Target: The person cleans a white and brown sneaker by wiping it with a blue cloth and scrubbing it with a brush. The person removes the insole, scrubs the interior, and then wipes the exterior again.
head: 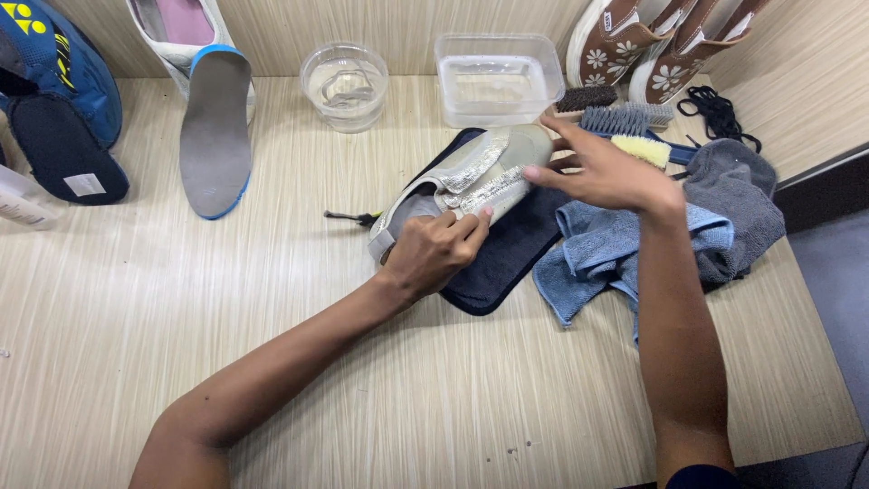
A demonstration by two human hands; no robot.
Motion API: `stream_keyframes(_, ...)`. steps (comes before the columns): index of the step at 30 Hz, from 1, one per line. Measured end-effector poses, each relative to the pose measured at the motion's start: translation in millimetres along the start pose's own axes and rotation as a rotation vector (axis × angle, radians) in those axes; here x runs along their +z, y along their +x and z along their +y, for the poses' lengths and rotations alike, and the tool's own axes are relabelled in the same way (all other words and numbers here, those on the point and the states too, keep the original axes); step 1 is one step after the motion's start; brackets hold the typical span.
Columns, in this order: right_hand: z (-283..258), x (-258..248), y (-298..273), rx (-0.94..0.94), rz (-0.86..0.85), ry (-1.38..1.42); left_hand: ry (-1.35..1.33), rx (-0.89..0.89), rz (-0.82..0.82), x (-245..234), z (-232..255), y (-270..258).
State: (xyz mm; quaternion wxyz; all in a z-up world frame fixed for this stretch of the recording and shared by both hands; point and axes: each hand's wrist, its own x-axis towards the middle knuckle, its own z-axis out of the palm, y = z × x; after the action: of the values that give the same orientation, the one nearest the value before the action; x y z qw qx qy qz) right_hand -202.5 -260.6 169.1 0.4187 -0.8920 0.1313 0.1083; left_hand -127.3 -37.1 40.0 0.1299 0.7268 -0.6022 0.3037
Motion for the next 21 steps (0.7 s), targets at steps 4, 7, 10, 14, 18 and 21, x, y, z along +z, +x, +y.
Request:
stream_keyframes(4,29.8,19.0,28.7,-0.019,-0.059,0.128,0.038,0.018,0.067,3.4,-8.2,-3.7)
stream_keyframes(7,68.3,38.7,53.2,-0.176,0.125,0.384,-0.076,-0.071,-0.071,-19.3,-11.5,8.3)
stream_keyframes(10,99.5,59.2,75.9,-0.219,0.208,0.656,-0.493,-0.352,-0.358,-47.2,-23.7,27.5)
stream_keyframes(14,127.6,81.4,95.8,-0.2,0.265,0.844,-0.389,-0.61,-0.593,-20.9,-45.7,15.5)
stream_keyframes(18,122.9,87.8,92.2,-0.245,0.306,0.908,-0.439,-0.533,-0.585,-15.0,-61.1,11.5)
stream_keyframes(21,124.9,85.0,92.4,-0.323,0.315,0.954,-0.838,-0.579,-0.453,-41.2,-56.8,20.1)
